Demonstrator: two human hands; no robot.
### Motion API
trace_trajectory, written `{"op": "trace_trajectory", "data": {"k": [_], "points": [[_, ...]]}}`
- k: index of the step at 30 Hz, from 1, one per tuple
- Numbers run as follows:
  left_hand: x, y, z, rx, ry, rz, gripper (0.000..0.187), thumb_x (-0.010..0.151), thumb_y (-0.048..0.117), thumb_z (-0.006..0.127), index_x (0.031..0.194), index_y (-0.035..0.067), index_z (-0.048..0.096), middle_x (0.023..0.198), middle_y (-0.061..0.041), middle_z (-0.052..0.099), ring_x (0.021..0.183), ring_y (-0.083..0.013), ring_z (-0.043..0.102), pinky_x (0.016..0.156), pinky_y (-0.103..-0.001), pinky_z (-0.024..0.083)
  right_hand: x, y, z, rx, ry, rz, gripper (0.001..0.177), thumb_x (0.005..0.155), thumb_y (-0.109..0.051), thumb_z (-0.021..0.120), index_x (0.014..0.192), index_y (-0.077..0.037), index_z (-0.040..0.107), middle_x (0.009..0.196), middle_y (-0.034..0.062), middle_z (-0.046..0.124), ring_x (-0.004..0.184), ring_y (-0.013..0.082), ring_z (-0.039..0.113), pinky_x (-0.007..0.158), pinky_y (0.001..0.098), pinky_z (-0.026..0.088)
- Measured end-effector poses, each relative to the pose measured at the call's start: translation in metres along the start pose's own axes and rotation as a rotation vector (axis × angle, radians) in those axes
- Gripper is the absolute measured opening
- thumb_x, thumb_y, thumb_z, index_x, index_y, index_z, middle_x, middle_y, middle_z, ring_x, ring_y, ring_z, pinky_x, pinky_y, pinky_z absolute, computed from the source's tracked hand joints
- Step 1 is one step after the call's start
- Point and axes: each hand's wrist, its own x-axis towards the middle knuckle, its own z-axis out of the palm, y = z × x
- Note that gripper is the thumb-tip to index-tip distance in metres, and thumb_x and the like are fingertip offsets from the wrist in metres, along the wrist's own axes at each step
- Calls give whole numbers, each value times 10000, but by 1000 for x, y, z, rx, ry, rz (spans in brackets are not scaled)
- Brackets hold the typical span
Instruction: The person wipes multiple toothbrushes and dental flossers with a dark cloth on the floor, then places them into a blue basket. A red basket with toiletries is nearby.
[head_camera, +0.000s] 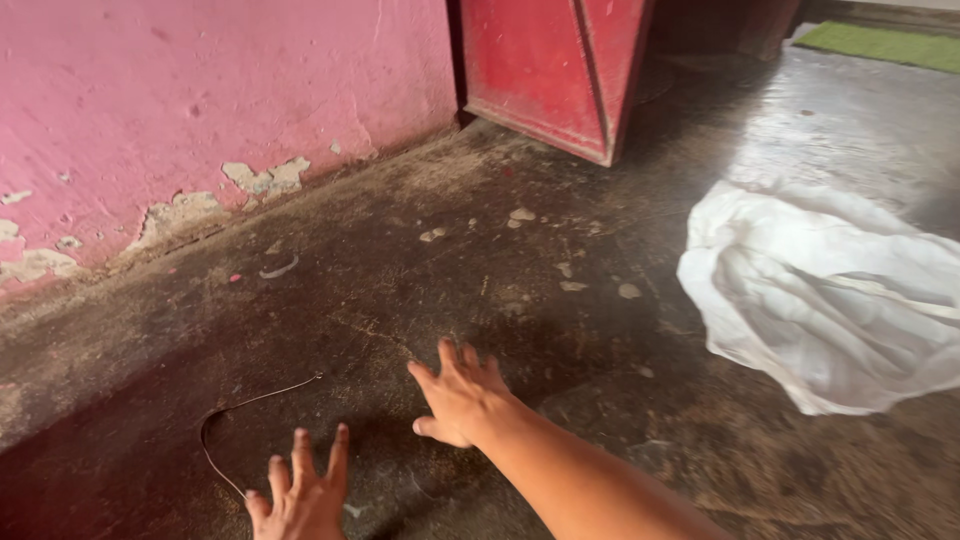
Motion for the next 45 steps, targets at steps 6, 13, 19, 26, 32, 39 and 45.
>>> {"op": "trace_trajectory", "data": {"k": [6,13,19,26,32,39,45], "points": [[37,-31,8,-47,61,247,878,953,408,712,1584,369,104,1657,-150,114,1503,-409,232,1171,-689,246,34,7,30,-2,94,-56,854,965,-638,497,1634,-231,156,1672,270,-41,1542,495,14,1211,681,71],[87,-90,19,-351,440,50,1093,736,445,833,1617,305,200,1639,-157,237,1454,-399,306,1156,-681,323,73,-20,39,43,188,-116,866,968,-622,511,1628,-180,166,1661,299,-33,1523,517,31,1195,708,41],[82,-89,-37,-704,30,-347,1301,618,298,1010,1635,372,201,1731,-90,69,1577,-420,31,1189,-743,141,90,-37,31,102,258,-218,911,944,-607,578,1625,-172,155,1636,332,-14,1500,532,66,1162,715,63],[110,-103,31,-589,293,-18,789,699,283,887,1428,314,586,1556,109,450,1487,-235,428,1212,-420,412,109,-58,24,55,229,-255,682,919,-408,638,1538,-333,361,1676,113,143,1527,418,139,1145,765,96],[130,-92,117,-408,615,1,351,886,72,677,1180,254,740,943,-8,631,880,-177,652,915,-326,578,109,-63,70,29,493,-612,245,961,-89,582,1175,-119,698,1321,157,614,1197,331,610,1013,511,498],[92,-69,104,-339,586,-149,275,835,165,699,1102,121,750,823,-84,630,731,-214,651,663,-362,591,54,-67,75,-231,431,-705,169,838,-47,704,940,71,638,936,209,613,881,335,683,660,402,612],[43,-82,64,-986,311,-256,215,936,225,685,1018,42,760,710,-126,672,610,-227,693,589,-363,590,4,-43,44,186,433,-765,127,894,65,576,989,37,654,962,168,667,853,288,708,737,369,604]]}}
